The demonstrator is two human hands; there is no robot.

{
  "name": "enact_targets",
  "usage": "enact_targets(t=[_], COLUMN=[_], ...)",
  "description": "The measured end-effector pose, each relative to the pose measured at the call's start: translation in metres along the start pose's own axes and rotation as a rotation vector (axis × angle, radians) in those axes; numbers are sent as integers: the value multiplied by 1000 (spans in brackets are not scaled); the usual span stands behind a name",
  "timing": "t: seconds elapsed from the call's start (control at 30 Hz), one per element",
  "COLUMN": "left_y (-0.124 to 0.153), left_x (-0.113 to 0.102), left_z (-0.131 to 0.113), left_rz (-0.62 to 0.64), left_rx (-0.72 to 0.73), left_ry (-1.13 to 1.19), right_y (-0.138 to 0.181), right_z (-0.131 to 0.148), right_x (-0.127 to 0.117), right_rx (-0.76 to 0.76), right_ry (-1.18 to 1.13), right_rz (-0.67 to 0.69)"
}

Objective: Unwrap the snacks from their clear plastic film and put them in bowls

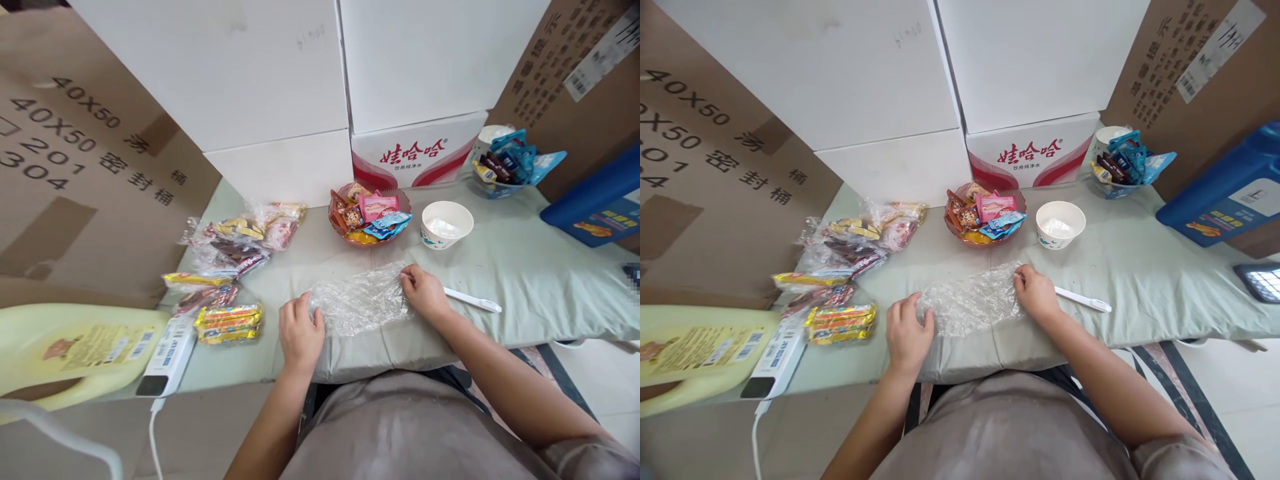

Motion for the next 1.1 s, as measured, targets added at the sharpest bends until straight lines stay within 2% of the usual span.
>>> enact_targets(t=[0.07,0.1,0.17,0.23,0.37,0.5,0.53,0.6,0.67,0.73,0.83,0.9,1.0,1.1], left_y=[-4,-4,0,6,11,18,18,18,18,17,14,11,6,2], left_x=[-12,-11,4,27,68,81,81,80,79,78,78,79,73,45], left_z=[-30,-48,-84,-107,-109,-103,-103,-104,-106,-106,-92,-67,-16,20], left_rz=[-58,-28,114,257,424,506,508,506,496,487,491,496,462,311], left_rx=[146,247,447,552,548,557,558,557,553,558,548,492,350,222], left_ry=[71,136,245,239,59,10,9,6,4,3,-15,-54,-121,-116], right_y=[0,1,1,1,-1,-4,-3,5,19,33,36,35,36,46], right_z=[2,2,2,1,-3,-5,3,30,57,69,60,52,44,40], right_x=[1,2,4,6,2,-27,-32,-27,-3,26,54,59,50,29], right_rx=[-3,1,17,27,25,17,-47,-277,-540,-681,-641,-586,-553,-585], right_ry=[34,49,82,106,153,299,323,323,287,277,329,353,360,325], right_rz=[0,1,6,11,16,-115,-156,-163,-45,111,235,260,260,243])
Point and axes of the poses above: each hand's wrist, its own y-axis away from the middle knuckle, its own x-axis out of the palm, z = x × y, the point moved 10 cm from there along -y, towards the middle knuckle, and after that the axes turned 9 degrees about -y, right-handed, at the moved point
